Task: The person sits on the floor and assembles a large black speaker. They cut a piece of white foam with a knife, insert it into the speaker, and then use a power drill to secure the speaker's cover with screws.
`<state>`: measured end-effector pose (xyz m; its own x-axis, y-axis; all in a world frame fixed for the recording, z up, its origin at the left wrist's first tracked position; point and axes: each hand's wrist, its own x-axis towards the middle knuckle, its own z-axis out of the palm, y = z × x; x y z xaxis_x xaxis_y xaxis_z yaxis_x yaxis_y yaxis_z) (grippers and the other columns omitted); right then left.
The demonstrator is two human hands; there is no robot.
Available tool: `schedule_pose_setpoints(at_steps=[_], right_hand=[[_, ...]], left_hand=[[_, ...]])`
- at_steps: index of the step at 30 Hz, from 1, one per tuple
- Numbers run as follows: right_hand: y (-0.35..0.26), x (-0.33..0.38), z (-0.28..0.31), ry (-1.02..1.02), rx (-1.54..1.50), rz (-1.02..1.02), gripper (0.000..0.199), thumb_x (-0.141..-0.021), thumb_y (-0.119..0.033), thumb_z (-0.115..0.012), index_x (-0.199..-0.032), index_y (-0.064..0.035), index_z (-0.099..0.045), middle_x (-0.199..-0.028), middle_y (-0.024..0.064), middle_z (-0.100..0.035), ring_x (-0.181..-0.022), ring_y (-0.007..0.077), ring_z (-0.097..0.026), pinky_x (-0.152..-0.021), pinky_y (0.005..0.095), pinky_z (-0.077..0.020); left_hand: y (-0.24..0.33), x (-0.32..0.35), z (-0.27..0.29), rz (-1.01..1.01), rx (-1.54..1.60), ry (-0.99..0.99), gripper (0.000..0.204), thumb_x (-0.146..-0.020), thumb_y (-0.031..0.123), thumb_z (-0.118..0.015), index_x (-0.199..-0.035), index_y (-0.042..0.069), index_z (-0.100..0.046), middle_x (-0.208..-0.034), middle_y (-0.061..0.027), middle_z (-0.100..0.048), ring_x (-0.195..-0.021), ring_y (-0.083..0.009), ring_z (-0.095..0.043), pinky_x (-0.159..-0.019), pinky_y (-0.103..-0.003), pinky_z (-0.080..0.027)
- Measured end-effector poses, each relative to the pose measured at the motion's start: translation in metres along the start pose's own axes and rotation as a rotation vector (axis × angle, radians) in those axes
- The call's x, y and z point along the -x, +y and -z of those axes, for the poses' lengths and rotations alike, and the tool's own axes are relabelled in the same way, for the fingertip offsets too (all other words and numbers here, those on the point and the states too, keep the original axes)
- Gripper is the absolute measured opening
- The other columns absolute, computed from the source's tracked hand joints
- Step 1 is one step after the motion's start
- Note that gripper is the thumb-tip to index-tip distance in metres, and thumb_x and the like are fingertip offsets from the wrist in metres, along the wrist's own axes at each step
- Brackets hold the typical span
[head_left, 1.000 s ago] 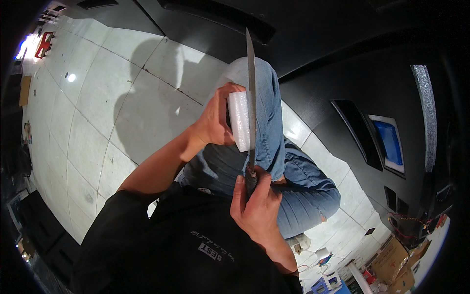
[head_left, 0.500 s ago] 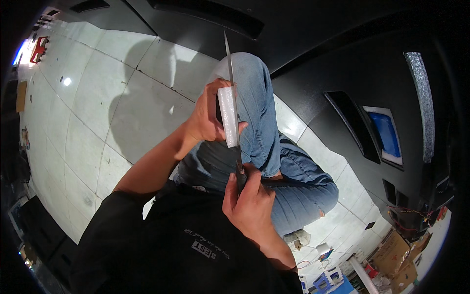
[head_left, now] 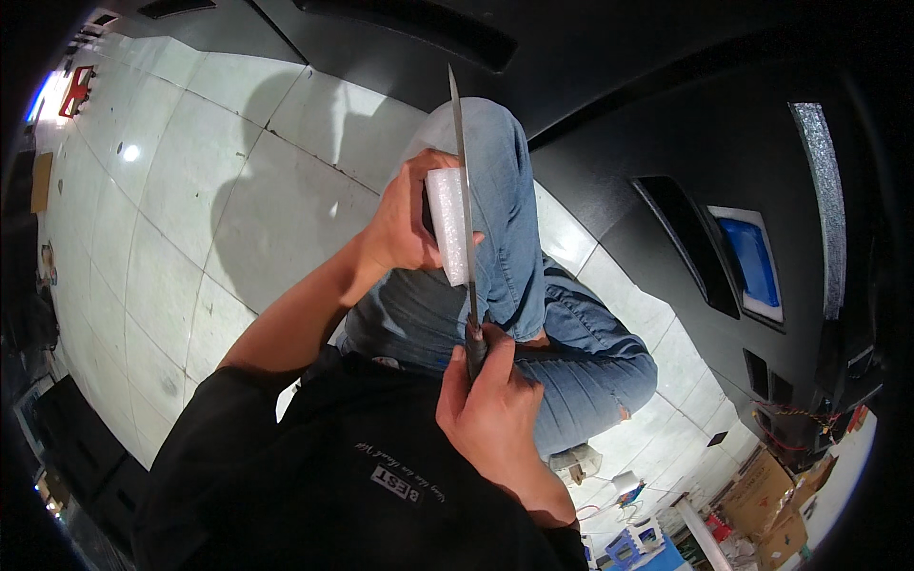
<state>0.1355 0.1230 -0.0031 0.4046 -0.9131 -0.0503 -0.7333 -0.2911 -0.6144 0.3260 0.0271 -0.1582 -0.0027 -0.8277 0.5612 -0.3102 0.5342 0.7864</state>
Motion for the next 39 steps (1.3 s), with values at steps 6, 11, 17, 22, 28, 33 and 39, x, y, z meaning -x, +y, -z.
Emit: schedule_pose_setpoints(at_steps=[6,11,17,22,28,33,39], right_hand=[[-0.005,0.004,0.008,-0.055,-0.003,-0.026,0.037,-0.087,-0.007,-0.068,-0.117,0.0075,-0.052,-0.074,0.0174,-0.069,-0.055,0.0326,-0.068,-0.047,0.0409,-0.0517],[-0.015,-0.013,0.015,-0.081,0.018,-0.044,0.034,-0.089,-0.007,-0.066,-0.116,0.0075,-0.052,-0.070,0.0184,-0.067,-0.053,0.0362,-0.066,-0.048,0.0427,-0.0521],[-0.012,0.007,0.019,-0.092,0.035,-0.055,0.030,-0.086,-0.009,-0.065,-0.109,0.0053,-0.053,-0.069,0.0134,-0.064,-0.049,0.0295,-0.065,-0.043,0.0386,-0.0503],[-0.011,-0.007,0.014,-0.030,-0.077,-0.049,0.018,-0.088,-0.007,-0.061,-0.098,0.0017,-0.049,-0.068,0.0129,-0.060,-0.047,0.0281,-0.064,-0.039,0.0381,-0.0483],[-0.011,0.009,0.016,-0.083,-0.100,-0.070,0.020,-0.090,-0.007,-0.059,-0.101,0.0033,-0.047,-0.068,0.0147,-0.060,-0.046,0.0298,-0.063,-0.039,0.0392,-0.0481],[-0.009,0.002,0.012,-0.038,-0.162,-0.041,0.018,-0.091,-0.007,-0.058,-0.101,0.0026,-0.048,-0.067,0.0134,-0.060,-0.047,0.0282,-0.064,-0.039,0.0382,-0.0485],[-0.009,-0.001,0.006,-0.047,-0.147,-0.079,0.019,-0.092,-0.008,-0.058,-0.102,0.0033,-0.047,-0.067,0.0136,-0.059,-0.047,0.0281,-0.065,-0.039,0.0378,-0.0482]], left_hand=[[-0.003,0.000,0.000,-0.017,-0.008,-0.004,0.084,-0.064,0.009,-0.089,-0.129,0.005,-0.035,-0.109,-0.0147,-0.051,-0.102,-0.0267,-0.056,-0.105,-0.051,-0.046],[-0.014,0.001,-0.003,-0.089,0.020,0.033,0.087,-0.063,0.015,-0.093,-0.129,-0.001,-0.039,-0.111,-0.0165,-0.054,-0.100,-0.0291,-0.060,-0.093,-0.045,-0.051],[-0.010,-0.005,-0.005,-0.175,0.046,0.016,0.083,-0.065,0.008,-0.088,-0.129,-0.001,-0.037,-0.113,-0.0167,-0.051,-0.103,-0.0291,-0.057,-0.103,-0.052,-0.049],[0.008,-0.010,-0.001,0.019,0.041,-0.102,0.070,-0.069,-0.001,-0.077,-0.127,0.005,-0.038,-0.113,-0.0102,-0.045,-0.109,-0.0240,-0.049,-0.113,-0.048,-0.036],[0.015,-0.015,-0.003,0.015,0.037,-0.073,0.069,-0.069,-0.002,-0.079,-0.125,0.005,-0.039,-0.114,-0.0108,-0.047,-0.113,-0.0246,-0.050,-0.111,-0.046,-0.038],[0.021,-0.016,-0.001,0.089,-0.059,-0.118,0.067,-0.069,-0.002,-0.079,-0.123,0.006,-0.040,-0.113,-0.0110,-0.051,-0.117,-0.0249,-0.052,-0.110,-0.045,-0.039],[0.015,-0.009,0.000,0.079,-0.014,-0.087,0.070,-0.069,-0.003,-0.079,-0.125,0.007,-0.038,-0.114,-0.0105,-0.053,-0.121,-0.0240,-0.053,-0.111,-0.041,-0.039]])
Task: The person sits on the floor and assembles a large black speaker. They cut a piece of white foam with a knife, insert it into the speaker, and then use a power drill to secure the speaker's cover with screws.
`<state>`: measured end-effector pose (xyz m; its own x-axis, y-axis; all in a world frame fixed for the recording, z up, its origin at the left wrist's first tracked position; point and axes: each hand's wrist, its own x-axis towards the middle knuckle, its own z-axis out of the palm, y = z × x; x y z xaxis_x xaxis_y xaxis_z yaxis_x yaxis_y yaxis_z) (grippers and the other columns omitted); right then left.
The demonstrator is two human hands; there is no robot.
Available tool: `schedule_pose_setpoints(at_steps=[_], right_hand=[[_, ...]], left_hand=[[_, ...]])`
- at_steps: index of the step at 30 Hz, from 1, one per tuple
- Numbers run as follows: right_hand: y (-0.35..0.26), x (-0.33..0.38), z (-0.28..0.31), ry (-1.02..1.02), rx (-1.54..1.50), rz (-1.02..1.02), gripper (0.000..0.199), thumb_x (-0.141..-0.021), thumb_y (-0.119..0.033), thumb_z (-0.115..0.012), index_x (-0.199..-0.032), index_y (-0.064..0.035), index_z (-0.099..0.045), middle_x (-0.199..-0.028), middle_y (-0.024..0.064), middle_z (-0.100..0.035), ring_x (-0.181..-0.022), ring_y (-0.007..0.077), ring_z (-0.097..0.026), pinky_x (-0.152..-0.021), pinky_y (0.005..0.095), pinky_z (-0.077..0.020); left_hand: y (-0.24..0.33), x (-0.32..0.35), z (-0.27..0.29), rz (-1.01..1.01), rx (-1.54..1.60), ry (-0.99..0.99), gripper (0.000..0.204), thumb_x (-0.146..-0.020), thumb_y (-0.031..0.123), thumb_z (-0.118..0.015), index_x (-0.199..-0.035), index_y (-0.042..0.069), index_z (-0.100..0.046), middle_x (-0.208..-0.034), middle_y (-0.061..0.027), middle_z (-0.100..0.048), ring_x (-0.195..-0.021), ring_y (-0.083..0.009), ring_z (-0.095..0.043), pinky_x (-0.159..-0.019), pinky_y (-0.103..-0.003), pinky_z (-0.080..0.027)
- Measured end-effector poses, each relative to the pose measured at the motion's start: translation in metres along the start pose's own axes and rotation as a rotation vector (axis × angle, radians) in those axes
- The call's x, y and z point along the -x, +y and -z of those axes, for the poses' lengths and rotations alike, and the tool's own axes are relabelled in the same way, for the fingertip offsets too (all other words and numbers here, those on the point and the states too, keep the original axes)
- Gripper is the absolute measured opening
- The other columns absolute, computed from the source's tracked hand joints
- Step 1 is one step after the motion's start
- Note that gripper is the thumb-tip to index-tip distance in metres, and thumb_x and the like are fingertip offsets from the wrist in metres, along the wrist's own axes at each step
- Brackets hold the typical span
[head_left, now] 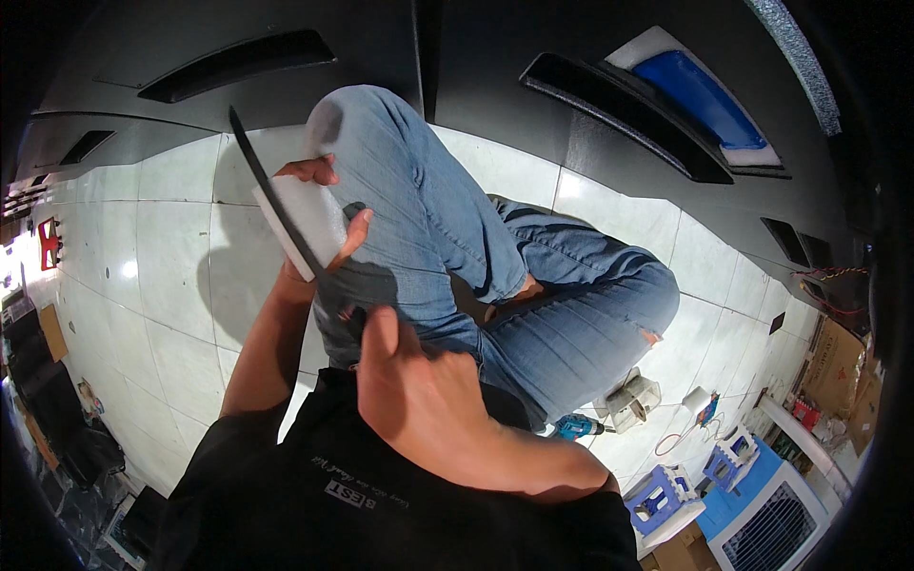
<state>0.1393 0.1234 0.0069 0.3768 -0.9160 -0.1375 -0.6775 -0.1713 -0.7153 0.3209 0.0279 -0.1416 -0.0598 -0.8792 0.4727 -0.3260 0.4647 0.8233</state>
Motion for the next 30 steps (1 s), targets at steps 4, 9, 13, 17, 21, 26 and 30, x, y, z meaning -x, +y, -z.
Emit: schedule_pose_setpoints(at_steps=[4,9,13,17,21,26,30], right_hand=[[0.004,0.012,-0.001,0.030,0.024,-0.007,0.019,-0.092,-0.009,-0.057,-0.102,0.0029,-0.046,-0.069,0.0151,-0.060,-0.048,0.0296,-0.065,-0.040,0.0388,-0.0492],[0.002,-0.009,-0.001,-0.012,-0.026,-0.063,0.026,-0.085,-0.007,-0.065,-0.101,0.0029,-0.047,-0.074,0.0189,-0.064,-0.054,0.0366,-0.065,-0.046,0.0448,-0.0497],[0.009,0.000,-0.004,0.020,-0.074,0.002,0.020,-0.089,-0.008,-0.057,-0.103,0.0034,-0.047,-0.070,0.0174,-0.061,-0.049,0.0331,-0.065,-0.041,0.0425,-0.0498],[0.015,0.000,-0.005,0.082,-0.061,0.031,0.027,-0.087,-0.006,-0.063,-0.108,0.0055,-0.051,-0.069,0.0174,-0.063,-0.052,0.0337,-0.064,-0.045,0.0434,-0.0492],[0.018,-0.020,-0.004,0.157,-0.062,0.064,0.027,-0.089,-0.008,-0.065,-0.110,0.0049,-0.054,-0.063,0.0151,-0.063,-0.052,0.0352,-0.064,-0.049,0.0440,-0.0494],[0.013,-0.026,0.021,0.050,-0.160,0.055,0.029,-0.092,-0.008,-0.064,-0.114,0.0072,-0.052,-0.054,0.0156,-0.058,-0.047,0.0370,-0.062,-0.048,0.0451,-0.0492],[0.007,-0.021,0.028,0.051,-0.182,0.107,0.032,-0.091,-0.007,-0.065,-0.115,0.0097,-0.050,-0.052,0.0153,-0.057,-0.046,0.0369,-0.062,-0.046,0.0441,-0.0488]], left_hand=[[-0.003,-0.003,-0.001,-0.037,-0.126,-0.024,0.080,-0.065,0.001,-0.084,-0.130,0.003,-0.037,-0.110,-0.0098,-0.049,-0.109,-0.0230,-0.054,-0.110,-0.041,-0.042],[-0.009,0.000,0.001,-0.031,-0.128,-0.026,0.077,-0.064,0.003,-0.085,-0.128,0.003,-0.041,-0.108,-0.0096,-0.050,-0.108,-0.0226,-0.054,-0.106,-0.040,-0.044],[-0.001,-0.003,0.001,0.015,-0.172,-0.026,0.073,-0.064,0.006,-0.086,-0.124,0.004,-0.044,-0.107,-0.0086,-0.049,-0.108,-0.0228,-0.054,-0.103,-0.038,-0.044],[0.005,-0.010,0.007,0.042,-0.133,-0.059,0.076,-0.061,0.009,-0.089,-0.123,0.004,-0.044,-0.105,-0.0081,-0.048,-0.107,-0.0227,-0.054,-0.101,-0.038,-0.044],[0.007,-0.017,0.013,0.029,0.116,-0.091,0.096,-0.066,0.031,-0.089,-0.140,-0.001,-0.037,-0.107,-0.0066,-0.048,-0.104,-0.0207,-0.052,-0.101,-0.037,-0.043],[0.023,-0.011,0.031,0.498,0.800,-0.088,0.085,-0.084,0.067,-0.072,-0.131,0.005,-0.040,-0.099,-0.0075,-0.054,-0.087,-0.0189,-0.056,-0.091,-0.040,-0.046],[0.044,-0.014,0.031,0.481,0.939,-0.235,0.061,-0.090,0.061,-0.067,-0.111,0.008,-0.048,-0.094,-0.0131,-0.065,-0.082,-0.0259,-0.068,-0.076,-0.041,-0.055]])
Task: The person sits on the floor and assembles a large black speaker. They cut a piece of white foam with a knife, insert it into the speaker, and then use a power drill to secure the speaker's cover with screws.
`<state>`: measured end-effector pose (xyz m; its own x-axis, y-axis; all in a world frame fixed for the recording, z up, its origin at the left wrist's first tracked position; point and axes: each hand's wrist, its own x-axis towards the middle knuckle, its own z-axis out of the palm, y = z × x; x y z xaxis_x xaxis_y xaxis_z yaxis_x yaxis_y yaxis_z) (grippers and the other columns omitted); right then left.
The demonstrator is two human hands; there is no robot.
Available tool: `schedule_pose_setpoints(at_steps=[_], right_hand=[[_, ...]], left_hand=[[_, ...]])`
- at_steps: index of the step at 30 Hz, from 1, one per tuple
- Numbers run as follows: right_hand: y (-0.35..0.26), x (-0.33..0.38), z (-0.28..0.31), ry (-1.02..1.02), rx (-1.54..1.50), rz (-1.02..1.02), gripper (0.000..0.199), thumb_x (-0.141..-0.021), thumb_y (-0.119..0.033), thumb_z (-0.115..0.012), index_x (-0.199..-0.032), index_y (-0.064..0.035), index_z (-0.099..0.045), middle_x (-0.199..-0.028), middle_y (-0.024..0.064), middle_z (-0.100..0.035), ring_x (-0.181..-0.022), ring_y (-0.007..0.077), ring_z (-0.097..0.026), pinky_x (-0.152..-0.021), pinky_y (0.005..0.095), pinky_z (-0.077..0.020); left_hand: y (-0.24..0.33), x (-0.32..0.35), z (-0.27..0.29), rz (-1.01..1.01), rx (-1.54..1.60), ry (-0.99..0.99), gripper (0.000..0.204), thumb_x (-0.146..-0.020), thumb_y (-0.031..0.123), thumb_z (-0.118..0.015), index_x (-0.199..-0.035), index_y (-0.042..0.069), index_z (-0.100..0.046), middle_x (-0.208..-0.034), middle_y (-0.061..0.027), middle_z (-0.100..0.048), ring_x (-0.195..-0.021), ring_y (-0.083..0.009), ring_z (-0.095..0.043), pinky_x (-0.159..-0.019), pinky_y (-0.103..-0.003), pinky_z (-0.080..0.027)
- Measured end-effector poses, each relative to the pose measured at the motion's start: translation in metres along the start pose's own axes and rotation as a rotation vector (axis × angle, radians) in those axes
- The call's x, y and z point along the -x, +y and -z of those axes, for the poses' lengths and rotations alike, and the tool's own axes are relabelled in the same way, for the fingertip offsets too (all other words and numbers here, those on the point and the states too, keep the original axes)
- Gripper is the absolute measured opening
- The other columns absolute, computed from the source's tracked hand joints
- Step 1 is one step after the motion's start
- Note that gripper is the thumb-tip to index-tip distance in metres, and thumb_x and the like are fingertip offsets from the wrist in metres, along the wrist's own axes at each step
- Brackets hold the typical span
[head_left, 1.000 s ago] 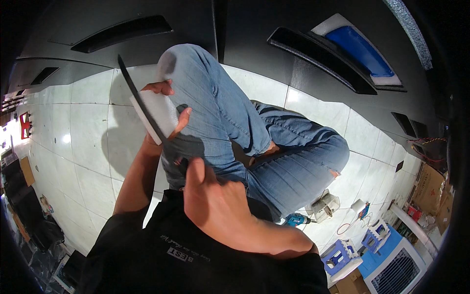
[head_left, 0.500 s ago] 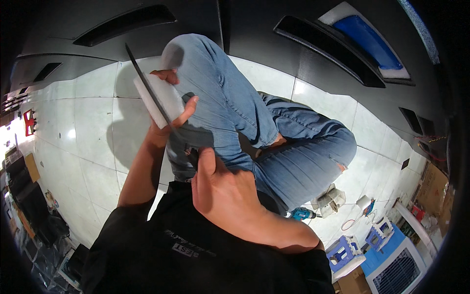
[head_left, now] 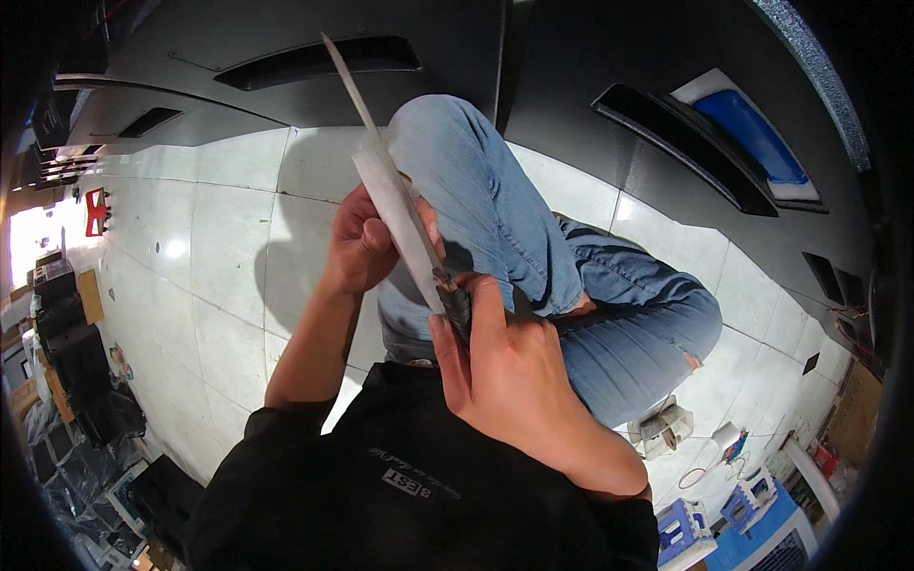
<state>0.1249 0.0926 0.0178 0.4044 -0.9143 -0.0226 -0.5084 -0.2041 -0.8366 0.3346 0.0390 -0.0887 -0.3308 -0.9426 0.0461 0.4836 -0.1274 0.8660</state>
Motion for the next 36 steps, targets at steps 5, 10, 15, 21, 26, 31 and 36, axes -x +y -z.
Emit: schedule_pose_setpoints(at_steps=[5,10,15,21,26,31,36], right_hand=[[-0.006,0.006,0.000,0.009,-0.003,0.002,0.032,-0.092,-0.007,-0.065,-0.115,0.0091,-0.050,-0.055,0.0150,-0.059,-0.046,0.0357,-0.063,-0.046,0.0426,-0.0488],[-0.010,0.011,0.000,0.032,-0.011,-0.019,0.029,-0.092,-0.007,-0.065,-0.113,0.0078,-0.050,-0.057,0.0157,-0.061,-0.048,0.0336,-0.064,-0.046,0.0413,-0.0490],[-0.010,0.014,-0.003,0.078,-0.035,0.025,0.025,-0.093,-0.008,-0.063,-0.110,0.0068,-0.051,-0.058,0.0158,-0.062,-0.047,0.0322,-0.064,-0.046,0.0402,-0.0495],[-0.016,0.015,0.000,0.021,-0.013,-0.021,0.026,-0.094,-0.008,-0.063,-0.111,0.0068,-0.051,-0.061,0.0162,-0.063,-0.048,0.0330,-0.064,-0.047,0.0405,-0.0501],[-0.014,0.016,-0.004,0.102,-0.033,0.017,0.026,-0.094,-0.008,-0.063,-0.112,0.0071,-0.051,-0.066,0.0182,-0.065,-0.050,0.0340,-0.065,-0.048,0.0404,-0.0504],[-0.015,0.014,-0.003,0.112,-0.047,0.005,0.026,-0.094,-0.008,-0.063,-0.111,0.0077,-0.051,-0.068,0.0192,-0.065,-0.051,0.0346,-0.065,-0.048,0.0405,-0.0506],[-0.015,0.015,-0.001,0.104,-0.039,-0.004,0.025,-0.094,-0.007,-0.063,-0.110,0.0081,-0.051,-0.067,0.0185,-0.065,-0.051,0.0343,-0.065,-0.048,0.0404,-0.0509]], left_hand=[[-0.019,0.000,-0.001,-0.095,0.300,-0.061,0.062,-0.086,0.049,-0.077,-0.120,0.003,-0.053,-0.089,-0.0142,-0.068,-0.078,-0.0258,-0.071,-0.068,-0.040,-0.060],[-0.021,-0.003,-0.006,-0.142,0.362,-0.085,0.056,-0.085,0.049,-0.079,-0.107,0.005,-0.054,-0.078,-0.0116,-0.067,-0.066,-0.0233,-0.068,-0.058,-0.036,-0.055],[-0.018,-0.004,-0.012,-0.138,0.367,-0.146,0.052,-0.088,0.048,-0.078,-0.104,0.006,-0.052,-0.082,-0.0096,-0.065,-0.065,-0.0218,-0.065,-0.058,-0.035,-0.052],[-0.019,-0.007,-0.012,-0.159,0.397,-0.204,0.049,-0.089,0.044,-0.078,-0.106,0.006,-0.053,-0.084,-0.0111,-0.067,-0.066,-0.0228,-0.067,-0.059,-0.035,-0.052],[-0.018,-0.007,-0.015,-0.148,0.380,-0.200,0.047,-0.089,0.042,-0.078,-0.106,0.006,-0.053,-0.086,-0.0114,-0.068,-0.068,-0.0228,-0.067,-0.061,-0.036,-0.053],[-0.023,-0.006,-0.014,-0.147,0.386,-0.214,0.047,-0.090,0.041,-0.078,-0.106,0.006,-0.053,-0.087,-0.0123,-0.068,-0.069,-0.0231,-0.068,-0.064,-0.036,-0.054],[-0.023,-0.007,-0.015,-0.152,0.397,-0.216,0.045,-0.090,0.039,-0.078,-0.106,0.005,-0.053,-0.088,-0.0129,-0.068,-0.070,-0.0229,-0.068,-0.064,-0.036,-0.054]])
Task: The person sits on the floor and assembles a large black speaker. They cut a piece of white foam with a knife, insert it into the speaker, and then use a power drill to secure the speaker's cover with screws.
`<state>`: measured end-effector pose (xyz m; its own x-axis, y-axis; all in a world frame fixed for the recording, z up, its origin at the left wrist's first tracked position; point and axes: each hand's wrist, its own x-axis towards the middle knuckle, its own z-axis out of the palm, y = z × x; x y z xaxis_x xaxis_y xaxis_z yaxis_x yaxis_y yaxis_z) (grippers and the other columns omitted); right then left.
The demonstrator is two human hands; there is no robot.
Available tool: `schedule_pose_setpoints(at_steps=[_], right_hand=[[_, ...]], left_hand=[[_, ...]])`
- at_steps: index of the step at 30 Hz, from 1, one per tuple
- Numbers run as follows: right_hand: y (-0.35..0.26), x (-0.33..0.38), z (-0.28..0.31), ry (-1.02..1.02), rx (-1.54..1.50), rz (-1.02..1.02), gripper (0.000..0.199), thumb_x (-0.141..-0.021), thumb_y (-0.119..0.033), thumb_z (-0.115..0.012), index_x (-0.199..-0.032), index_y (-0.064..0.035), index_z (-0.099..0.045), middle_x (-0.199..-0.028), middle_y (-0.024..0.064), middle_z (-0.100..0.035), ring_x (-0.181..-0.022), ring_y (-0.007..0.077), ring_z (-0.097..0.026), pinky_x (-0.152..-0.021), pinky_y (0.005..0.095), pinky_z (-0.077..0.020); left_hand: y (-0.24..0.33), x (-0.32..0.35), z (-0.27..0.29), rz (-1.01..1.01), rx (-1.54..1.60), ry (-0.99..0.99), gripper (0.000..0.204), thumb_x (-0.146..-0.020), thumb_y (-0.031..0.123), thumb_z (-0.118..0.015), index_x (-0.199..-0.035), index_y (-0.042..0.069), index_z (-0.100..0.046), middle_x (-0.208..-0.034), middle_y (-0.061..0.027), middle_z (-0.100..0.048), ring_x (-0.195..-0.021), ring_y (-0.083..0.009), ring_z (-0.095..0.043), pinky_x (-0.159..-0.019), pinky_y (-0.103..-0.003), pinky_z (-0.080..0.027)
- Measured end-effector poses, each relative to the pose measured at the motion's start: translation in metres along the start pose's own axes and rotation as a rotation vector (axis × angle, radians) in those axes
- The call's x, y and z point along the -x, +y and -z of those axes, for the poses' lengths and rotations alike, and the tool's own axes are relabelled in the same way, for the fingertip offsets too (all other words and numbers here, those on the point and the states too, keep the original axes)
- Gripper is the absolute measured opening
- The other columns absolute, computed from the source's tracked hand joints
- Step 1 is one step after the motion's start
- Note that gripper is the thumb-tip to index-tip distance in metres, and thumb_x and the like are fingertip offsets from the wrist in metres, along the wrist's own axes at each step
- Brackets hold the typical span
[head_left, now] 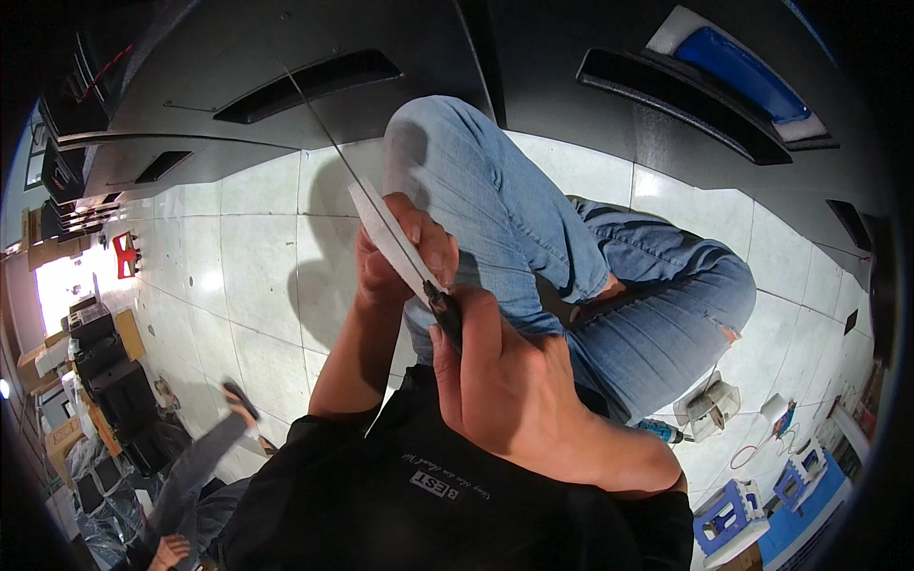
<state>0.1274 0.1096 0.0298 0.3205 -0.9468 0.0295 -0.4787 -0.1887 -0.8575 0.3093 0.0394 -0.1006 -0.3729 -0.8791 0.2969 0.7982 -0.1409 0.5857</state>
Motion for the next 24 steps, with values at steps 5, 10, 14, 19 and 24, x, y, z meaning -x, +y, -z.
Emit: schedule_pose_setpoints(at_steps=[5,10,14,19,24], right_hand=[[0.001,0.002,-0.001,-0.019,0.003,-0.010,0.026,-0.094,-0.007,-0.063,-0.111,0.0088,-0.051,-0.066,0.0182,-0.065,-0.050,0.0337,-0.065,-0.047,0.0398,-0.0507],[0.004,0.010,-0.001,-0.039,0.010,-0.018,0.026,-0.094,-0.007,-0.063,-0.111,0.0090,-0.051,-0.065,0.0181,-0.064,-0.049,0.0330,-0.065,-0.046,0.0398,-0.0501],[0.003,0.011,-0.002,-0.042,0.007,-0.034,0.026,-0.093,-0.007,-0.063,-0.111,0.0085,-0.051,-0.064,0.0176,-0.064,-0.049,0.0327,-0.065,-0.046,0.0402,-0.0499],[0.005,0.014,0.000,-0.075,0.011,-0.051,0.026,-0.092,-0.006,-0.063,-0.110,0.0080,-0.051,-0.063,0.0161,-0.064,-0.050,0.0322,-0.065,-0.046,0.0407,-0.0496],[0.006,0.020,0.006,-0.090,0.057,-0.057,0.025,-0.092,-0.005,-0.063,-0.110,0.0077,-0.052,-0.061,0.0148,-0.062,-0.048,0.0311,-0.064,-0.045,0.0410,-0.0488]], left_hand=[[0.000,-0.004,-0.005,-0.016,-0.001,0.002,0.035,-0.095,0.035,-0.072,-0.105,0.006,-0.054,-0.083,-0.0115,-0.067,-0.069,-0.0231,-0.067,-0.065,-0.039,-0.054],[0.003,-0.004,-0.002,-0.016,0.000,0.035,0.031,-0.098,0.035,-0.067,-0.103,0.007,-0.055,-0.078,-0.0090,-0.067,-0.067,-0.0232,-0.067,-0.068,-0.042,-0.054],[0.005,-0.007,-0.001,0.009,-0.049,-0.037,0.039,-0.095,0.042,-0.071,-0.103,0.007,-0.055,-0.079,-0.0085,-0.067,-0.068,-0.0223,-0.068,-0.071,-0.042,-0.055],[0.003,-0.004,-0.005,0.003,-0.060,0.037,0.048,-0.090,0.047,-0.076,-0.104,0.006,-0.056,-0.080,-0.0101,-0.068,-0.070,-0.0225,-0.069,-0.074,-0.043,-0.056],[0.009,-0.007,-0.005,0.065,-0.130,-0.008,0.045,-0.092,0.048,-0.073,-0.104,0.010,-0.052,-0.081,-0.0062,-0.065,-0.070,-0.0216,-0.066,-0.071,-0.040,-0.052]])
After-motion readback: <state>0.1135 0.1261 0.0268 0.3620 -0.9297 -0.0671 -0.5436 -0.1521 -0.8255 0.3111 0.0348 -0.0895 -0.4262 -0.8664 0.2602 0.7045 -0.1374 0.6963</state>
